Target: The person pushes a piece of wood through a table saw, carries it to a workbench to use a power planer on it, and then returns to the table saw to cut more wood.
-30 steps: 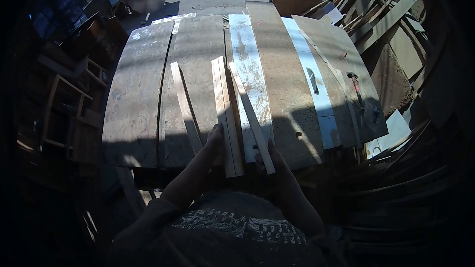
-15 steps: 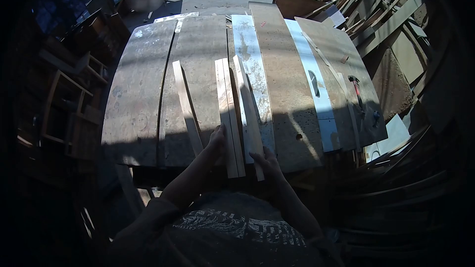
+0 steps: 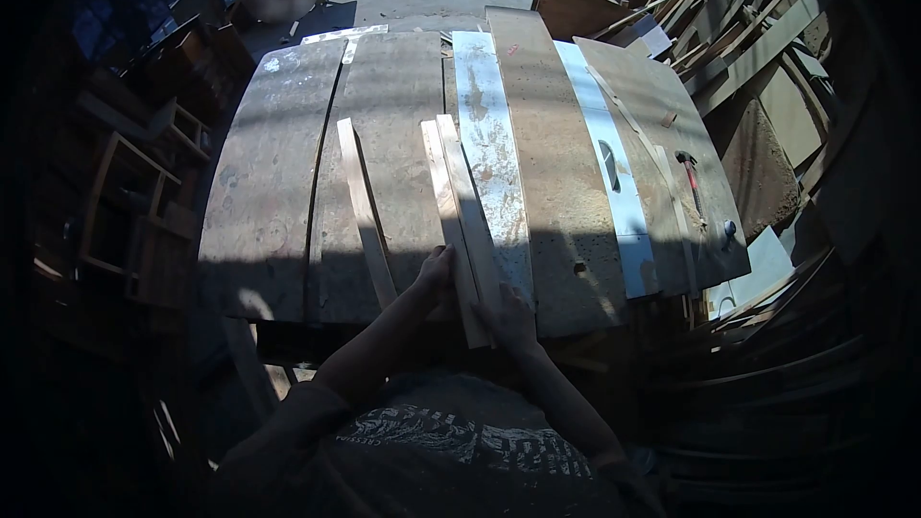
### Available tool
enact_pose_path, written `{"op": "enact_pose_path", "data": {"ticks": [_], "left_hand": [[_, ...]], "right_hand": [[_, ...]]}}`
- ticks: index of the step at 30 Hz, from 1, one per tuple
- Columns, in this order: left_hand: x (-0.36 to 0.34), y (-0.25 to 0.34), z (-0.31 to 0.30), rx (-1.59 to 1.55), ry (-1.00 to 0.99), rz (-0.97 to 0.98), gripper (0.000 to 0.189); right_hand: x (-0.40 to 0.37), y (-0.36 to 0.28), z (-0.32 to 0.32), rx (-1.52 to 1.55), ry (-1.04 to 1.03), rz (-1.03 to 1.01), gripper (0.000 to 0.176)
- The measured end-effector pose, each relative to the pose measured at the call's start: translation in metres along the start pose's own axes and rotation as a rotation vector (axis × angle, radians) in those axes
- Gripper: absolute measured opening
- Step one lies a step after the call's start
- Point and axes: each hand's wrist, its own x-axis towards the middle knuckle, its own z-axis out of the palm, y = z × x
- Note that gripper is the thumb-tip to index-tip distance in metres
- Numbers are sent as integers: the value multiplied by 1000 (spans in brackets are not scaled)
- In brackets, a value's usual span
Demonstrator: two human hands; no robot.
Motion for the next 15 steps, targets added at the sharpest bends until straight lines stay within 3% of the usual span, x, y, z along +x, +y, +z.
{"op": "enact_pose_path", "data": {"ticks": [3, 5, 8, 11, 15], "left_hand": [[-4, 3, 6, 36, -14, -19, 30], [7, -7, 3, 78, -39, -63, 24], [-18, 14, 15, 91, -20, -115, 21], [-13, 6, 7, 136, -52, -125, 20], [-8, 1, -1, 247, -78, -76, 20]], "right_hand": [[2, 7, 4, -47, -12, -88, 57], [1, -21, -17, 48, -189, 131, 65], [2, -25, -19, 26, -234, 186, 80], [3, -10, -12, 72, -244, 72, 91], [5, 0, -6, 110, -254, 71, 94]]}}
